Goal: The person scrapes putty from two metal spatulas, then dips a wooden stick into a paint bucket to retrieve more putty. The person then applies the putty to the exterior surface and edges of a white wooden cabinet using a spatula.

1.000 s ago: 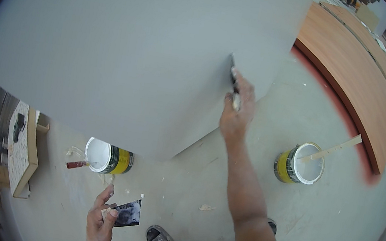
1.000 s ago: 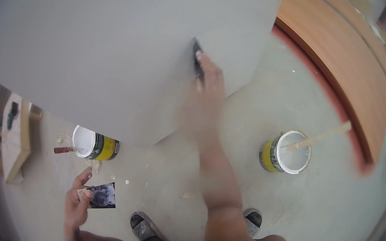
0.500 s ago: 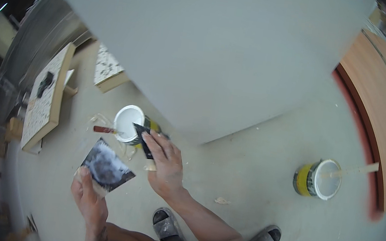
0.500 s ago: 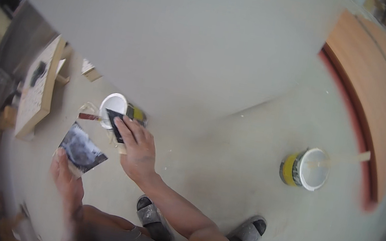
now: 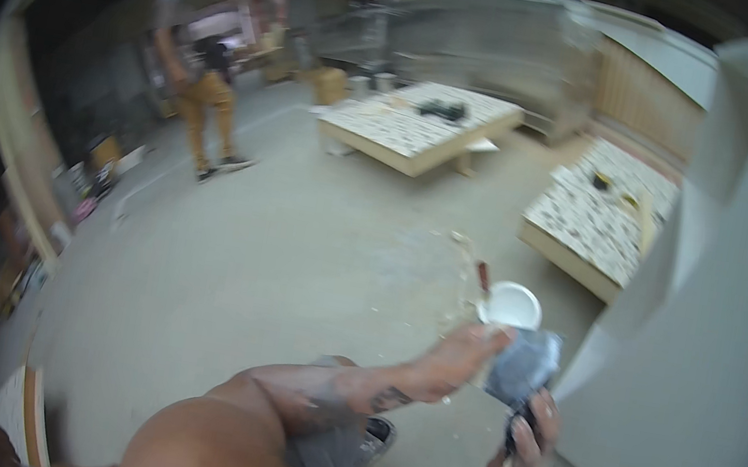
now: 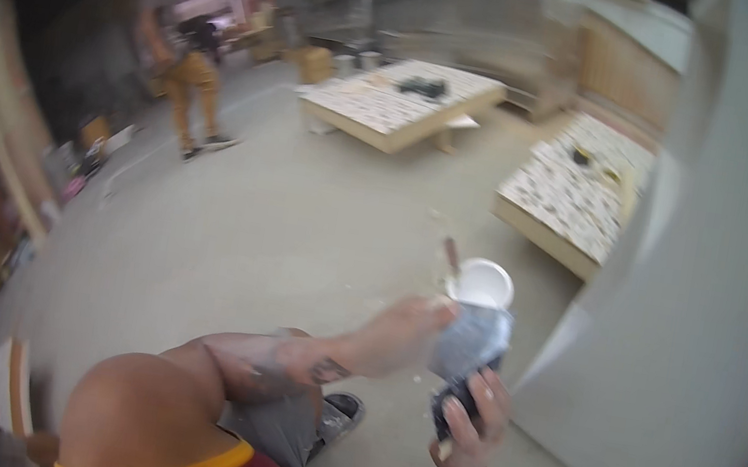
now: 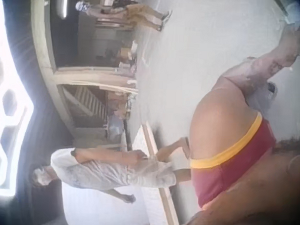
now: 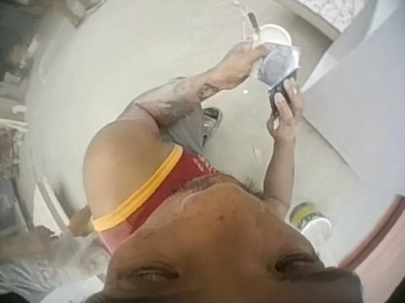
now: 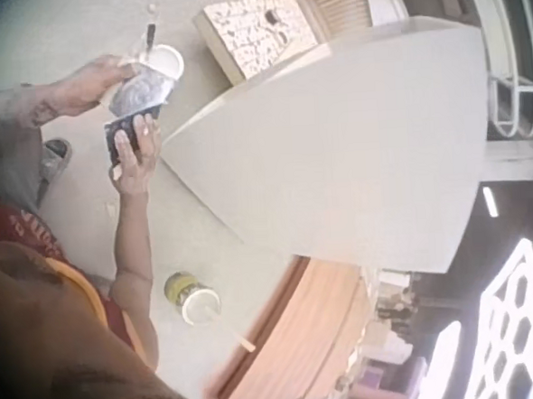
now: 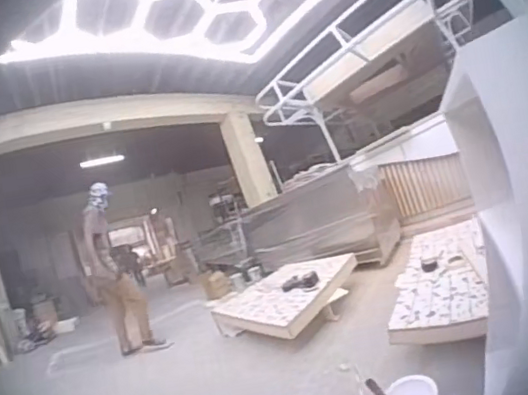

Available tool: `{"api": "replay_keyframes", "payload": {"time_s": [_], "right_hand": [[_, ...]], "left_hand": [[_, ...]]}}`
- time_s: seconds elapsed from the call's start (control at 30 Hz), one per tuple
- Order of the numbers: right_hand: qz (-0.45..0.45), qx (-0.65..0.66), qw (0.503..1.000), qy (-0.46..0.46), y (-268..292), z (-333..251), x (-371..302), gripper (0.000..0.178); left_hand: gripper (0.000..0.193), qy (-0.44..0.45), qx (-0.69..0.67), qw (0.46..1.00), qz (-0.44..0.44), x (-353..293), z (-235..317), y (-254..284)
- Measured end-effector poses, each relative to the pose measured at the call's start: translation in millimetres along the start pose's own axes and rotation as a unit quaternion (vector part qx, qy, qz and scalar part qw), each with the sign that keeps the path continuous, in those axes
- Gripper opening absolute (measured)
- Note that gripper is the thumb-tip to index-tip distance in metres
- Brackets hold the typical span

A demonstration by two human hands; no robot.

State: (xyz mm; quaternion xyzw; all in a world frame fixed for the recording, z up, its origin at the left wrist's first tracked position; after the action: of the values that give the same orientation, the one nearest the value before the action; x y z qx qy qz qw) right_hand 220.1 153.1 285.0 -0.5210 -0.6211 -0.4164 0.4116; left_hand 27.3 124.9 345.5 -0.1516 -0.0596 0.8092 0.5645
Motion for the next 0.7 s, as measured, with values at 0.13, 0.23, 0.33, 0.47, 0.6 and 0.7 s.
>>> {"api": "replay_keyframes", "payload": {"time_s": [0.13, 0.23, 0.33, 0.47, 0.6, 0.7], "right_hand": [[0.007, 0.010, 1.000, 0.014, 1.3, -12.9, -3.9, 0.042], [-0.006, -0.008, 1.000, 0.020, 2.4, -9.0, -6.4, 0.051], [-0.008, -0.033, 0.999, 0.024, 5.2, 3.0, -11.9, 0.055], [-0.011, -0.091, 0.996, 0.008, 4.0, 15.8, -22.0, 0.059], [0.027, -0.113, 0.991, -0.068, -2.3, 32.2, -55.5, 0.062], [-0.082, -0.175, 0.954, -0.228, -4.3, 31.2, -95.4, 0.059]], "left_hand": [[0.045, -0.066, -0.009, 0.998, 0.013, -15.5, -4.8, -0.2], [0.041, -0.074, -0.028, 0.997, 0.015, -13.7, -7.9, -7.0], [0.037, -0.091, 0.006, 0.996, 0.013, -3.9, -10.2, -14.0], [0.034, -0.080, 0.021, 0.996, -0.025, 4.4, -10.2, -16.7], [0.033, -0.093, 0.024, 0.995, -0.039, 0.9, -7.9, -11.3], [0.034, -0.130, 0.031, 0.991, -0.016, -10.2, 2.5, -0.6]]}}
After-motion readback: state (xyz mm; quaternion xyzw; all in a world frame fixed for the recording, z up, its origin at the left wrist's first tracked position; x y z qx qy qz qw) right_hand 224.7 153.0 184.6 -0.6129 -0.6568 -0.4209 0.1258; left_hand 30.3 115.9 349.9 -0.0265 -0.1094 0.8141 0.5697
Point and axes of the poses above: each hand's wrist, its own x-axis towards the middle knuckle, its own y-axis out of the back of the hand, z = x × y, the point moved 1 cm from there along x, towards the middle knuckle, and after that the axes turned 9 degrees about z, right-handed, at the moved point
